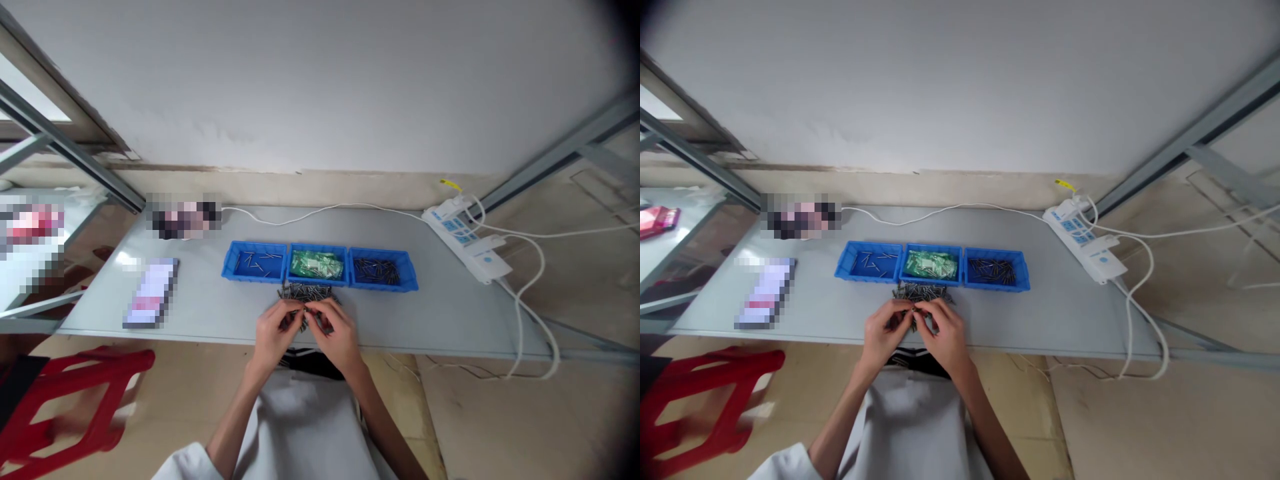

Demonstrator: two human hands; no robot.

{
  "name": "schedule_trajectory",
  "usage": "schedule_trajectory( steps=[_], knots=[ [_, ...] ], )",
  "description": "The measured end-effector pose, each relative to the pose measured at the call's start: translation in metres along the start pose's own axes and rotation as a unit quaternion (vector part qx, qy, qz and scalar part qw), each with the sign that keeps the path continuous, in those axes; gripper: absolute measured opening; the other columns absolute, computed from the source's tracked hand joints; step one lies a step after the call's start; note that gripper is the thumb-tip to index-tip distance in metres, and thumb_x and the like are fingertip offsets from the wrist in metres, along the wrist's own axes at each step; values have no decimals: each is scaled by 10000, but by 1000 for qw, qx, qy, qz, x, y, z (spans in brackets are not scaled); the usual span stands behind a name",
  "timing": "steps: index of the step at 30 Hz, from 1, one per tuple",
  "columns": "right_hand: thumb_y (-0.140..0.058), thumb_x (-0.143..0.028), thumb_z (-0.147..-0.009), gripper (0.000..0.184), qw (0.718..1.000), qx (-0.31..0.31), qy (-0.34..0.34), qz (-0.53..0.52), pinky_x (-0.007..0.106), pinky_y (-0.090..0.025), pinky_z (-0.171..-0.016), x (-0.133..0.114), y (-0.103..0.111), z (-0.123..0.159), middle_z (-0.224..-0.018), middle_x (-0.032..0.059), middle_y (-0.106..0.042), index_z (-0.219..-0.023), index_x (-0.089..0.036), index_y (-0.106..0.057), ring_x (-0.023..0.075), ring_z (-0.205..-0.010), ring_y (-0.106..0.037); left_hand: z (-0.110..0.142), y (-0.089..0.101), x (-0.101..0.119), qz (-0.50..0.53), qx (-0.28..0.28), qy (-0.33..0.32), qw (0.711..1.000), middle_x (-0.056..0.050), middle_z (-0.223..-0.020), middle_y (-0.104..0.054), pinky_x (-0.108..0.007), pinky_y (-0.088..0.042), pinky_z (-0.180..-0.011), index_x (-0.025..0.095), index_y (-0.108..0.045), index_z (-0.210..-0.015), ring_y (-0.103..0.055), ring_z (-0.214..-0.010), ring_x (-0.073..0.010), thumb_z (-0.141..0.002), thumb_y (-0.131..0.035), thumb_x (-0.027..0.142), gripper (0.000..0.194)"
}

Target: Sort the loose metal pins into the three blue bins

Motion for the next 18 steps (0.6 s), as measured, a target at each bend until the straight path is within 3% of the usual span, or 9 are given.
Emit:
schedule_trajectory(
  steps=[18],
  knots=[
    [-621,-294,-1098,169,1000,-2,3,-5,281,-522,-612,0,-1,1,-934,44,-729,-1155,-243,-772,140,-644,-605,0,0,-4,-6,-2,8,1000,-37,-931,-821,-213,-560,-631,206,-756,-1037,-684,-646,-119,-1035,-676,213,81]
  ],
)
Point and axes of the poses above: each hand's wrist, its own z-axis away from the middle knuckle, its own y-axis out of the back of the hand, x = y × z, the point moved 10 cm from there along -z, towards the middle knuckle
